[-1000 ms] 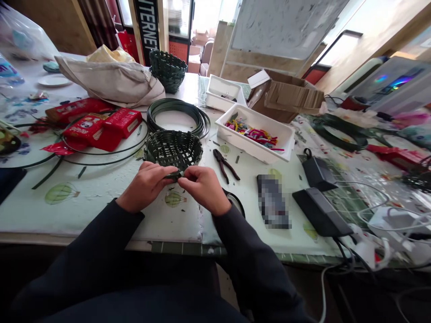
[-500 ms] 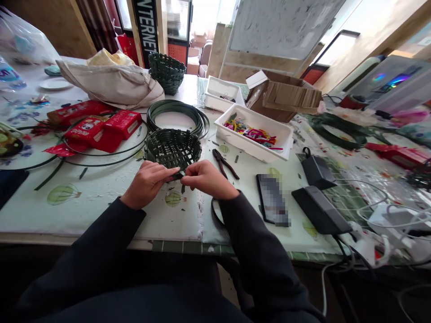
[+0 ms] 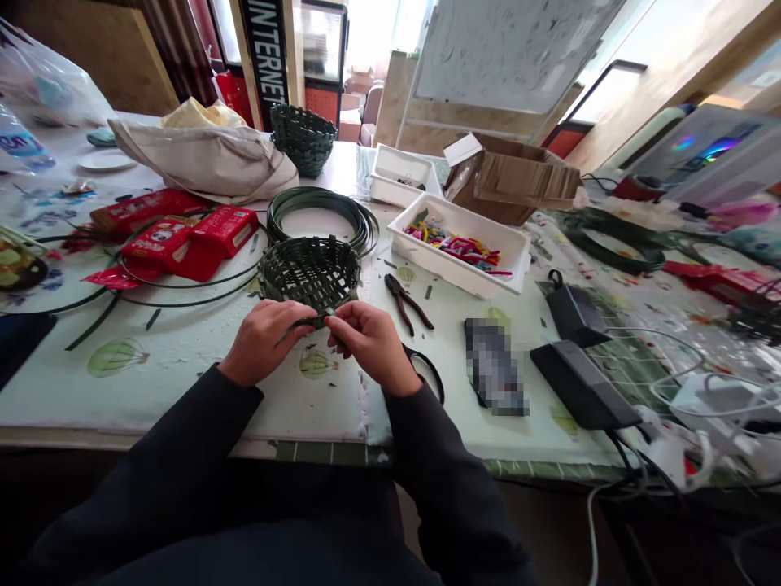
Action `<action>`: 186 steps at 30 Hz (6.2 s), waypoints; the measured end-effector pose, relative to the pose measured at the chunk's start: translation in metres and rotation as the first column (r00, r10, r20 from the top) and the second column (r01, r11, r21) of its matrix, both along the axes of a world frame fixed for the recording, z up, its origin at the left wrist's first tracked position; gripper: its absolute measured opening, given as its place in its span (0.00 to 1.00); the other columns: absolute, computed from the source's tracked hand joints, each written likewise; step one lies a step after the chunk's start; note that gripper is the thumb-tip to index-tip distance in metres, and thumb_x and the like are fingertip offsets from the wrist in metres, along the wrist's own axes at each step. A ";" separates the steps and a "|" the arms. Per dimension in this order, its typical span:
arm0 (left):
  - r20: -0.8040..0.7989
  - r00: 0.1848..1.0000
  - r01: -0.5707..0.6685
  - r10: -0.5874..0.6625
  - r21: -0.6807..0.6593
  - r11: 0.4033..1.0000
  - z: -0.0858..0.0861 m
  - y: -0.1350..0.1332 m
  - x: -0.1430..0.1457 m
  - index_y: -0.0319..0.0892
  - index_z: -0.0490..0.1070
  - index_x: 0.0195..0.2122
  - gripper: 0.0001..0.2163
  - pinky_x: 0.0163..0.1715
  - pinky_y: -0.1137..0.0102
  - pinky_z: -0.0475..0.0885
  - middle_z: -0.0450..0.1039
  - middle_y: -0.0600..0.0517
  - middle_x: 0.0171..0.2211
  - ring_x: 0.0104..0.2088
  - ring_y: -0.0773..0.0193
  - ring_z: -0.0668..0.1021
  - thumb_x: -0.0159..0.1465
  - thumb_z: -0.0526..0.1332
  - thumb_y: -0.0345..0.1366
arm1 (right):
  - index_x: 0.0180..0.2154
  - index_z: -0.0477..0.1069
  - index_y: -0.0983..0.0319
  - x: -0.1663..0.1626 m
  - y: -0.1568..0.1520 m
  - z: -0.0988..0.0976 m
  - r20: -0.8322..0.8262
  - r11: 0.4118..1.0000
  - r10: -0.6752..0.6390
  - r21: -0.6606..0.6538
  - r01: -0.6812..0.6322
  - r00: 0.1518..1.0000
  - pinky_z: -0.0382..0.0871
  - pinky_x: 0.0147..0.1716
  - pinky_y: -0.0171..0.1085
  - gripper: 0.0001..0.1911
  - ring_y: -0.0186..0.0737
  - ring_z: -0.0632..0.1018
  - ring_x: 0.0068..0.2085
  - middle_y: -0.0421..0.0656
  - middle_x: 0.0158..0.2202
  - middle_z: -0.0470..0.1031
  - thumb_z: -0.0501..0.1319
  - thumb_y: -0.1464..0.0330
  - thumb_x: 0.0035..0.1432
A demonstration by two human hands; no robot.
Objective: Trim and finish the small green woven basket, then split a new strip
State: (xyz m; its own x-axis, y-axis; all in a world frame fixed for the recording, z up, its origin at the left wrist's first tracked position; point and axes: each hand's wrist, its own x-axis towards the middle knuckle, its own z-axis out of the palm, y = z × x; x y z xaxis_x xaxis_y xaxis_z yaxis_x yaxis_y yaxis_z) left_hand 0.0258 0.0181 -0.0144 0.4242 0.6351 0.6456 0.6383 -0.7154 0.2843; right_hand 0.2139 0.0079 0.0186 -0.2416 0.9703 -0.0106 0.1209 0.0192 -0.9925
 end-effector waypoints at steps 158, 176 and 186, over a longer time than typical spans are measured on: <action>0.430 0.862 0.471 -0.267 -0.486 0.736 0.060 0.097 -0.015 0.40 0.71 0.41 0.12 0.36 0.70 0.65 0.69 0.53 0.33 0.33 0.66 0.70 0.60 0.60 0.42 | 0.52 0.72 0.53 -0.009 0.079 0.026 0.412 0.500 -0.328 0.839 -0.215 0.850 0.71 0.36 0.37 0.24 0.36 0.76 0.36 0.42 0.37 0.76 0.49 0.78 0.60; 0.373 0.870 0.490 -0.322 -0.589 0.643 0.071 0.086 -0.015 0.39 0.69 0.38 0.11 0.28 0.74 0.60 0.64 0.56 0.27 0.27 0.71 0.66 0.61 0.60 0.42 | 0.34 0.68 0.62 0.019 0.062 0.075 0.507 0.832 0.255 0.319 -0.454 0.823 0.70 0.40 0.39 0.10 0.41 0.75 0.39 0.45 0.39 0.76 0.63 0.62 0.57; 0.368 0.871 0.489 -0.326 -0.576 0.655 0.070 0.087 -0.013 0.39 0.69 0.38 0.10 0.28 0.74 0.62 0.65 0.56 0.27 0.28 0.70 0.67 0.59 0.61 0.40 | 0.30 0.63 0.60 0.009 0.057 0.054 0.602 0.711 -0.131 0.611 -0.348 0.788 0.64 0.28 0.33 0.08 0.33 0.70 0.27 0.43 0.33 0.77 0.57 0.67 0.62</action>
State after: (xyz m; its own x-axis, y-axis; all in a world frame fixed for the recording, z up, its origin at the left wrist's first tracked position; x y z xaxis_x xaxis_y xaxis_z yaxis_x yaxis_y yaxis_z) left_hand 0.0126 0.1047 0.0560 0.6458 0.7174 0.2613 0.1907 -0.4830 0.8546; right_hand 0.2233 0.0651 0.0722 -0.5229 0.7291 0.4416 0.5929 0.6833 -0.4262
